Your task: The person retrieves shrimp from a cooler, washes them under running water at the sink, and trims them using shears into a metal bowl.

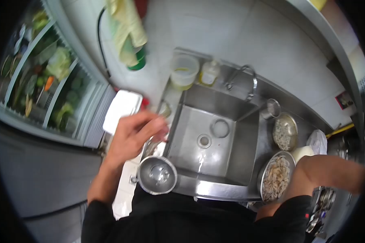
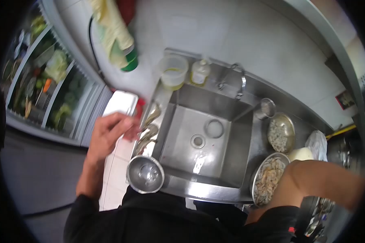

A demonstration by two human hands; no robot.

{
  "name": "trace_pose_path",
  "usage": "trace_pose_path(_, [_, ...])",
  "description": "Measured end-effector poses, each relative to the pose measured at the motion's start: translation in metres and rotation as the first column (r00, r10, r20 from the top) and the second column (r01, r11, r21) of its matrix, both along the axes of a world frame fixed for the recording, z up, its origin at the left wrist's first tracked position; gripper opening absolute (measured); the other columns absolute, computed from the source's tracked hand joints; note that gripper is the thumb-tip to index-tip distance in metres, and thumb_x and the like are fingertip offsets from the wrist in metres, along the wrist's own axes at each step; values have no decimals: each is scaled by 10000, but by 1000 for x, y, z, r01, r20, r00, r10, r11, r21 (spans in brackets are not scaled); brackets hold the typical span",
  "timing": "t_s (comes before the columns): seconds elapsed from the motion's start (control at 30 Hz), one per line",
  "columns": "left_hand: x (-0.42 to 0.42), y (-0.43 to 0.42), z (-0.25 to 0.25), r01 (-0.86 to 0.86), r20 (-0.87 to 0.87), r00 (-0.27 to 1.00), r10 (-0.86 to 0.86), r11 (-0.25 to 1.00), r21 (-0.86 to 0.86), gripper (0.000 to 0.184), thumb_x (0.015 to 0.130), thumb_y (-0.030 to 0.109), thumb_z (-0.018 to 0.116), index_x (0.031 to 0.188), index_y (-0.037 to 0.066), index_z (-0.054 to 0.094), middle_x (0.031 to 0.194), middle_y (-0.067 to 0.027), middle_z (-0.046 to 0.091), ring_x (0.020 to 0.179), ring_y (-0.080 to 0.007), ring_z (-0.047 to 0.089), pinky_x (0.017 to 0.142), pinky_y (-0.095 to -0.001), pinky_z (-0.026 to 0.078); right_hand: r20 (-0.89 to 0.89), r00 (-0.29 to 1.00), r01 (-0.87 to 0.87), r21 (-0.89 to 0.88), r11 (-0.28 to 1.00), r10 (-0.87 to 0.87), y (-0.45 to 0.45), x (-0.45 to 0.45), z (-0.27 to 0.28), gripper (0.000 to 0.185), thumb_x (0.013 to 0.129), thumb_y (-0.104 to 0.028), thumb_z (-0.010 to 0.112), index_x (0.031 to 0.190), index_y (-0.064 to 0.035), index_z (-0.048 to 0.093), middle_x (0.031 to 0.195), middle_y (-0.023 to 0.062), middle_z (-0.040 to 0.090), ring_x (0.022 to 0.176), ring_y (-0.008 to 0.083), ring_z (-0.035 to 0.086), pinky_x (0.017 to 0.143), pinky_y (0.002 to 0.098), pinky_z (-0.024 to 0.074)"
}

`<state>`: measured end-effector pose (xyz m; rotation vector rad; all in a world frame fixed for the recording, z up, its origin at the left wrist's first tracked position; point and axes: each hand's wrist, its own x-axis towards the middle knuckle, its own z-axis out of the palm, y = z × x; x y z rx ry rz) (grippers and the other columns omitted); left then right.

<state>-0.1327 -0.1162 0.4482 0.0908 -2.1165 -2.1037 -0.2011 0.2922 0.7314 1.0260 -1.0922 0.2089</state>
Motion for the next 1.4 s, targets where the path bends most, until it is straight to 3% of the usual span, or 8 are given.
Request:
trace_pose_path(0.27, [-45,-33,43,591,-31,748,-663,644,487,347,928,311,528,951,-25,614,793,-109,647,661,-216,656,506,-279,489,722,617,-522,78,849,313,-237,0,-194,458,844,-515,544,787,-69,636,709,93,604,693,216,565,584,335,441])
trace_pose_path(0.4, [-32,-90,-16,308,35,819,-573,490,816,315,919,285,505,1002,-5,597,910,-121,654,794,-231,663,620,-368,553,836,501,-580,133,803,223,-324,22,-253,188,587,-67,632,773,-91,622,776,27,554,729,213,538,574,299,467])
trace_pose_path(0.83, [48,-228,-152,-4,358,806,-471,601,799,288,821,296,684,910,29,624,814,-68,648,680,-133,630,570,-285,537,845,477,-697,532,481,-243,-466,88,-368,227,673,-104,620,892,-55,585,905,65,548,974,234,506,693,304,523])
trace_pose_path(0.9, [61,-237,-184,-4,307,848,-433,573,819,282,812,262,689,908,7,617,818,-94,642,707,-161,633,579,-308,527,900,387,-745,433,507,-201,-460,90,-364,325,654,-42,619,978,-67,625,923,74,569,982,245,518,722,329,522])
trace_pose_path(0.97, [74,-246,-177,-12,264,819,-509,445,896,245,799,200,684,883,-16,603,791,-109,625,690,-193,620,584,-317,512,993,-80,-727,-3,686,-81,-441,81,-373,421,624,17,607,1031,-85,638,975,68,593,999,249,528,759,364,519])
trace_pose_path(1.03, [87,-264,-212,-112,459,812,-361,675,729,195,786,142,662,848,-27,586,734,-107,602,630,-213,597,563,-316,497,855,72,-595,450,666,-514,-401,55,-418,420,604,36,598,1004,-83,644,1056,50,605,1036,244,527,802,383,510])
trace_pose_path(1.1, [111,-280,-229,-119,462,801,-380,655,746,157,781,109,647,822,-25,577,684,-99,585,579,-205,577,543,-321,494,521,113,-575,729,371,-846,-377,37,-458,383,623,13,590,988,-88,645,1082,44,606,1055,242,524,812,369,509])
trace_pose_path(1.4, [200,-283,-240,-296,701,676,-229,786,542,263,794,266,706,758,39,578,606,-59,566,446,-155,532,407,-277,445,566,293,-579,746,328,-771,-353,18,-531,298,662,-82,614,960,-78,617,992,72,572,1013,244,528,809,357,496])
